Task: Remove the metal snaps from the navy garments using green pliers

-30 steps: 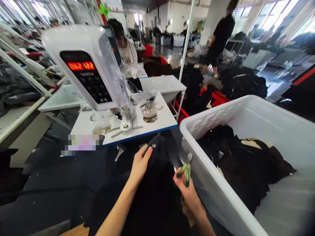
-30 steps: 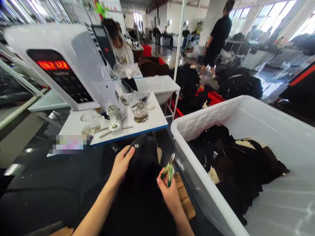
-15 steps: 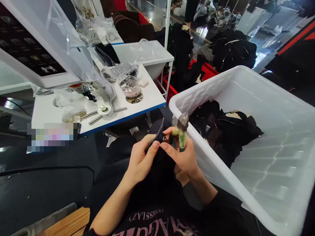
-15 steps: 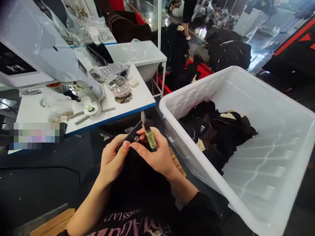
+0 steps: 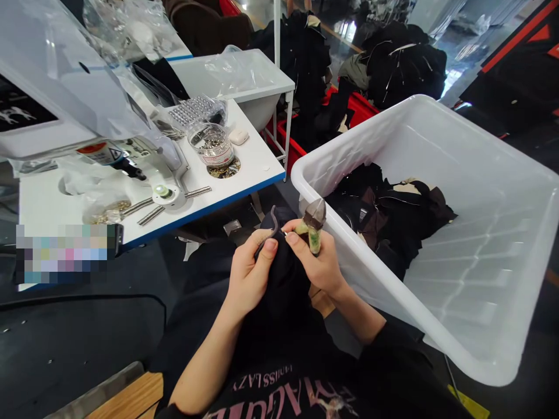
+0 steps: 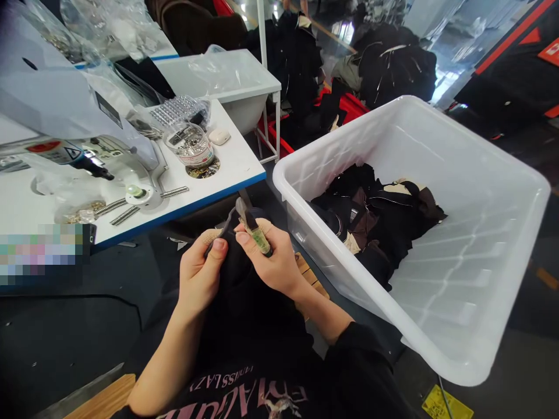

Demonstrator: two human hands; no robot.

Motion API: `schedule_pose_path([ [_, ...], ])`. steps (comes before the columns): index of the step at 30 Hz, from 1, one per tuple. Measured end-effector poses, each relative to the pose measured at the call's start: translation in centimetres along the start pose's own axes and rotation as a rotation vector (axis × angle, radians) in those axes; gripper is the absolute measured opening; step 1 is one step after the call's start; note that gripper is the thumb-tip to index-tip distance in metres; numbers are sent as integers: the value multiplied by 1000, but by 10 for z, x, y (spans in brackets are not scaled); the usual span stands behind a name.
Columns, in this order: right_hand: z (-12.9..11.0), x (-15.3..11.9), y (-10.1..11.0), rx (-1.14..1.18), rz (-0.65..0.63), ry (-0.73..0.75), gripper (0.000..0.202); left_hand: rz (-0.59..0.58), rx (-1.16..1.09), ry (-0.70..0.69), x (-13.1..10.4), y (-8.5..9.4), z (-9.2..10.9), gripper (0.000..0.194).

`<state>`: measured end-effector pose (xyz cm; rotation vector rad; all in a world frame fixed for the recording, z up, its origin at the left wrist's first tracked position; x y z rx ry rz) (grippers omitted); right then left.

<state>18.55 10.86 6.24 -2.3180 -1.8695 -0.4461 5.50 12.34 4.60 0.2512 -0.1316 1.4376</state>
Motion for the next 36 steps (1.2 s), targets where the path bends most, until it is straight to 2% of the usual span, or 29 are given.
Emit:
schedule_pose_path([
  [7, 1, 0, -3, 28, 29, 10, 11, 118, -33, 66, -4, 2, -9, 26],
  [10, 4, -2, 0, 23, 66, 6, 10, 131, -19, 90, -4, 4, -7, 25],
  [12, 7, -5, 2, 3, 86, 2, 10, 63, -16, 142, -2, 3, -4, 24],
  [16, 8, -13, 0, -67, 36, 41, 10, -165, 78, 288, 1, 0, -1, 30],
  [18, 9, -17, 0, -86, 34, 65, 11, -174, 188, 278, 2, 2, 3, 34],
  [21, 14, -22, 1, -51, 101, 84, 12, -106, 300, 190, 2, 2, 8, 35],
  [28, 23, -26, -1, 69, 168, 52, 12, -53, 345, 57, -3, -6, 17, 36],
  [32, 25, -25, -1, 70, 163, -5, 9, -57, 334, 80, -4, -5, 13, 37],
  [36, 38, -24, 7, 132, 91, -135, 16, -6, 293, 152, -5, 0, -2, 36],
])
Point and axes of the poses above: each hand's wrist, its own x-axis towards the middle knuckle, its own y-axis out of the back of the hand, z = x × y, the point moved 7 cm from there along x, towards the middle knuckle, and after that the axes turned 5 degrees about z, right-handed, at the moved point
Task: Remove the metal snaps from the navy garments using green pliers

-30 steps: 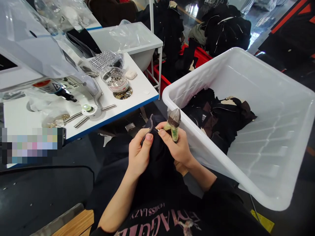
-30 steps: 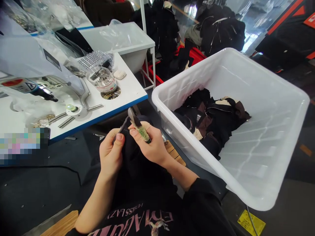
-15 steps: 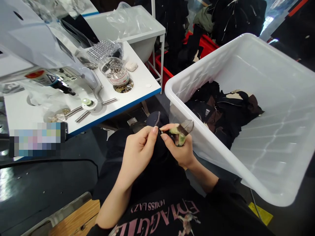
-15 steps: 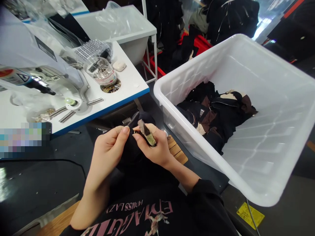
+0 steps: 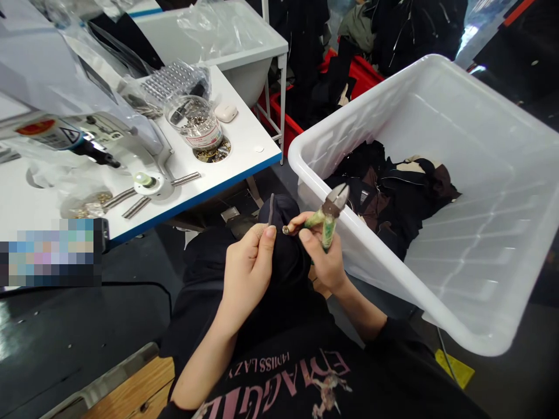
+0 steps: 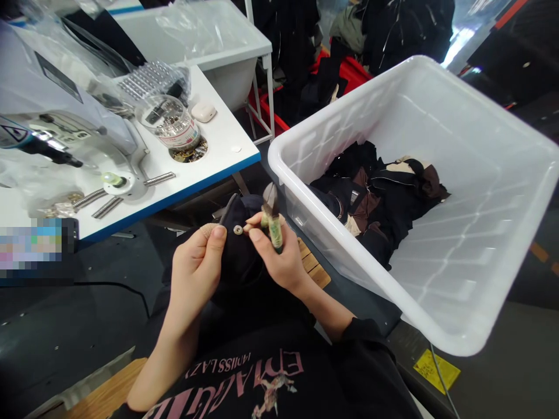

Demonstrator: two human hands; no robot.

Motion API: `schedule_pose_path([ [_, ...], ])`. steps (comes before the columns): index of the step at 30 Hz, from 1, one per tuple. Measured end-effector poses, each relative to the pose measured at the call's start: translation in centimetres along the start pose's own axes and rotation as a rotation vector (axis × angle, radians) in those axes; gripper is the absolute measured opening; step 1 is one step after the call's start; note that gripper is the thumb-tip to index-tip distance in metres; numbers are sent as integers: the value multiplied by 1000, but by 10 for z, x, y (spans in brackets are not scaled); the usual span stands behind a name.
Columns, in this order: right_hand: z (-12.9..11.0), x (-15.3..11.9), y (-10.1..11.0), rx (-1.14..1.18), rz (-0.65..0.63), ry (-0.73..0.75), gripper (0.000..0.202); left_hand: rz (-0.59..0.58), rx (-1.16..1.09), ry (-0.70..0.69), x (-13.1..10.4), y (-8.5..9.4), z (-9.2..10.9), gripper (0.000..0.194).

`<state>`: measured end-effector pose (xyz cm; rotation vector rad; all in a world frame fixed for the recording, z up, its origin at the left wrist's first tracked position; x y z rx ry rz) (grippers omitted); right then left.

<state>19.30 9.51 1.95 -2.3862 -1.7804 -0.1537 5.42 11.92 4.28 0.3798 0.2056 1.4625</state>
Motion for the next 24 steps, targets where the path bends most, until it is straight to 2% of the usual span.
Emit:
schedule_pose_path([
  [3, 8, 0, 20, -158, -60, -49, 24, 46, -126, 90, 3, -1, -19, 37],
  [6, 3, -2, 40, -544, -128, 45, 35, 88, -374, 266, 8, -4, -41, 36],
  [9, -7, -5, 47, -841, -255, 137, 46, 62, -591, 421, 12, -12, -52, 34],
  [12, -20, -4, 47, -987, -337, 185, 51, 33, -682, 444, 15, -15, -49, 33],
  [17, -42, 2, 42, -1129, -349, 276, 53, 35, -721, 467, 13, -15, -41, 35],
  [24, -46, 2, 37, -1238, -383, 282, 58, -5, -742, 470, 10, -15, -41, 37],
])
Point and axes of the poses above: each hand's wrist, its own x-axis towards the middle knuckle, its own y-axis out of the back of the hand, z = x × y, the point moved 7 cm from there along x, towards the middle knuckle, and after that the axes turned 5 degrees about z, right-handed, at the moved point
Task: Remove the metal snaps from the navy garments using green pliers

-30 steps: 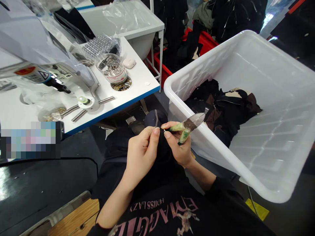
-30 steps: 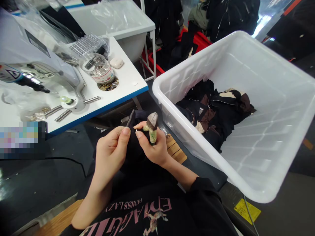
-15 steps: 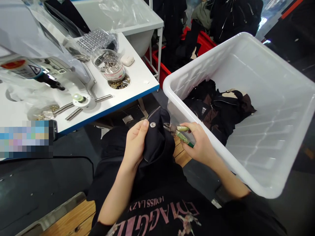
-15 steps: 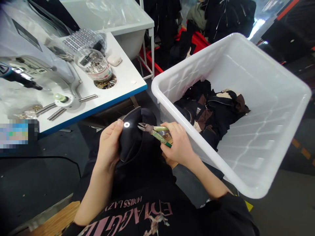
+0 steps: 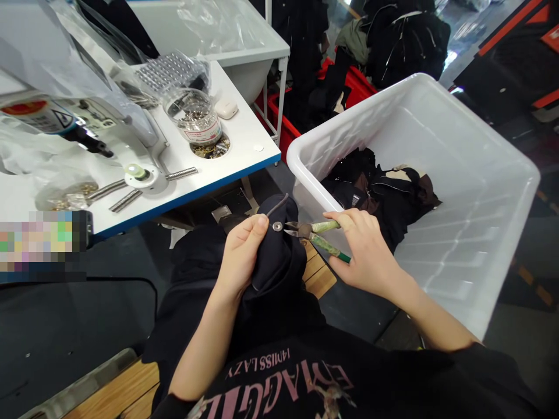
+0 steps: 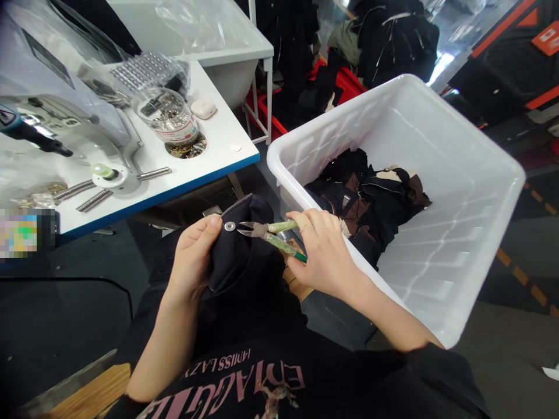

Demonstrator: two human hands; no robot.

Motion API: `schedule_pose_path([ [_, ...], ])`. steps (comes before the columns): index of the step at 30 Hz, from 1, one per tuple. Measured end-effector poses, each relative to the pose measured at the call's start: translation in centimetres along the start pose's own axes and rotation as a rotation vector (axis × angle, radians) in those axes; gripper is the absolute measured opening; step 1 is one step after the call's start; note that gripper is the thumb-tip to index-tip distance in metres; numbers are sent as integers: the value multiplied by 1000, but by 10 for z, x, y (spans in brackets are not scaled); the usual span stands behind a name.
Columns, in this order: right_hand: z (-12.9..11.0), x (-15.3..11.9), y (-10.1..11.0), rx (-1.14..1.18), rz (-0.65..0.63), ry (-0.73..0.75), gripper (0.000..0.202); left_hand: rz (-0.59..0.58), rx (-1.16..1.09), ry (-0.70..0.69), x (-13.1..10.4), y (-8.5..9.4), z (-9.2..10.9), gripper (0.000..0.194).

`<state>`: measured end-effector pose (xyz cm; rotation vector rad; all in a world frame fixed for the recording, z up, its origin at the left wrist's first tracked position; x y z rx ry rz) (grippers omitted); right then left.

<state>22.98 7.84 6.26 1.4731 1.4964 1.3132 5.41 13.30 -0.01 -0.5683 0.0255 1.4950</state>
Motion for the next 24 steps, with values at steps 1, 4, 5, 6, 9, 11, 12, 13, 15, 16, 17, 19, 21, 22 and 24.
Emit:
schedule_pose_path([
  [1, -1, 0, 0, -1, -5, 6, 58, -8, 3, -2, 0, 0, 0, 37],
  [4, -3, 1, 2, -6, -28, 22, 60, -33, 11, 7, -1, 0, -2, 39],
  [5, -4, 2, 2, -12, -38, 27, 61, -40, 11, 12, -1, -1, -2, 39],
  [6, -4, 2, 3, -20, -47, 34, 61, -48, 11, 17, -1, -1, -3, 40],
  [9, -8, 3, 5, -44, -56, 77, 61, -88, 21, 20, -3, -3, -4, 39],
  [11, -11, 5, 6, -54, -50, 109, 61, -114, 18, 21, -3, -5, -6, 38],
  [12, -13, 5, 6, -56, -44, 119, 60, -125, 7, 30, -3, -5, -7, 37],
  [13, -14, 6, 5, -56, -38, 127, 59, -138, -11, 51, -4, -7, -9, 36],
  [15, -14, 7, 3, -60, -21, 140, 55, -168, -60, 117, -4, -10, -14, 34],
  [16, -14, 7, 2, -67, -7, 151, 52, -186, -86, 153, -4, -12, -16, 33],
  [17, -14, 7, 0, -75, 8, 164, 49, -204, -109, 187, -4, -14, -18, 32],
  [19, -12, 6, -3, -88, 38, 182, 44, -228, -150, 239, -4, -17, -22, 31],
  [21, -8, 5, -9, -83, 38, 165, 39, -236, -176, 287, -2, -20, -27, 29],
  [22, -6, 5, -12, -74, 24, 141, 37, -233, -185, 306, 0, -20, -30, 28],
  [24, -2, 5, -20, -40, -21, 71, 32, -217, -194, 328, 4, -21, -37, 29],
])
Point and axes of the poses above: each hand's wrist, its own x-axis towards the middle knuckle, its own y-axis out of the back of the hand, z = x × y, the point moved 7 cm from there along x, towards the middle knuckle, and after that the axes turned 5 degrees about z, right-handed, at the moved point
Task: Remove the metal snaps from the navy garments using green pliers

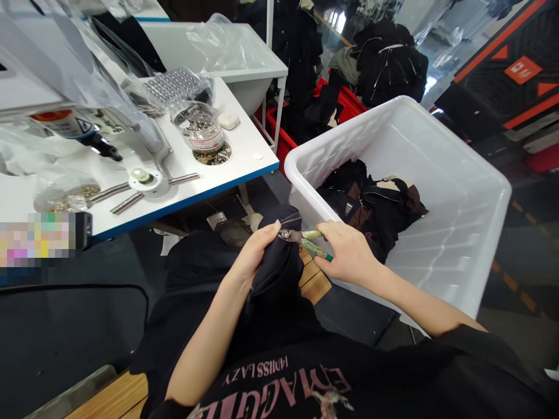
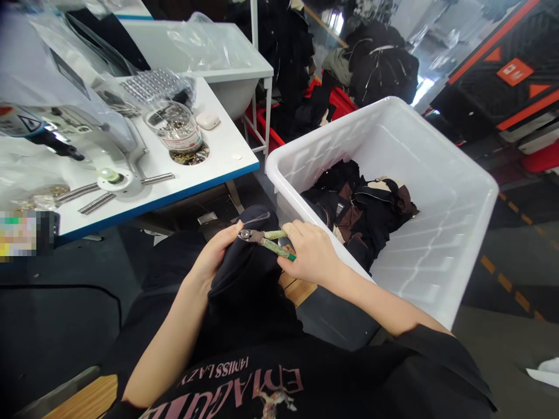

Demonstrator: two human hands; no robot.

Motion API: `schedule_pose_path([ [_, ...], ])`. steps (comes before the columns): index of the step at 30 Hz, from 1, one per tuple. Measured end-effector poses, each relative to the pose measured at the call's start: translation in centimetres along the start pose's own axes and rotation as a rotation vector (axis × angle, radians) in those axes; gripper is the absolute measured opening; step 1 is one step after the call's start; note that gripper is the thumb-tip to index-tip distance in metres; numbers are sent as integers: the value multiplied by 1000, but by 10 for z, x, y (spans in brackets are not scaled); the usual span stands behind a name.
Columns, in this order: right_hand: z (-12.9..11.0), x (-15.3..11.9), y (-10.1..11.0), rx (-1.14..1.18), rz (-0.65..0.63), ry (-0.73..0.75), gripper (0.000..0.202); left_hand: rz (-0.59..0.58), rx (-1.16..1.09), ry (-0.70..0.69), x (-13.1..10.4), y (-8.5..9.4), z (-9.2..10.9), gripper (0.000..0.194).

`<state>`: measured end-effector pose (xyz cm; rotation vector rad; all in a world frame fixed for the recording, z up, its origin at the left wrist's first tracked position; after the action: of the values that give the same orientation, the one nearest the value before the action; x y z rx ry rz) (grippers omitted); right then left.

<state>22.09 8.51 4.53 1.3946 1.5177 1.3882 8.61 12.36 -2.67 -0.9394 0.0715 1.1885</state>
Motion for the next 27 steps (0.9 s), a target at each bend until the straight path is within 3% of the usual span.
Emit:
schedule_pose_path([
  [5, -1, -1, -22, 268, -138, -183, 10, 58, -48, -25, 2, 2, -5, 35],
  [14, -15, -3, -34, 454, -121, -200, 14, 45, -73, -61, -15, -4, 1, 36],
  [17, -17, -6, -37, 482, -125, -228, 13, 67, 97, -93, -14, 3, 5, 41],
  [19, -13, -7, -42, 497, -123, -264, 13, 165, 394, -285, -20, 12, 23, 38],
  [22, 6, -11, -55, 609, -103, -438, 13, 453, 804, -744, -57, 18, 57, 25],
  [24, 19, -20, -73, 834, -126, -636, 10, 346, 902, -830, -76, 6, 50, 25],
  [26, 22, -34, -95, 1050, -174, -788, 9, 15, 964, -684, -80, -13, 14, 34],
  [27, 20, -43, -106, 1115, -188, -835, 10, -72, 1008, -591, -79, -17, -8, 35],
])
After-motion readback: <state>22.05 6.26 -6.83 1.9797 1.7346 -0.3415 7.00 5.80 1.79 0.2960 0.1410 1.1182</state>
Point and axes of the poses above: each hand's wrist, its own x-axis towards the middle knuckle, its own y-axis out of the back of the hand, z = x × y, the point moved 7 cm from there along x, towards the middle knuckle, and after that the axes turned 5 degrees about z, right-handed, at the moved point
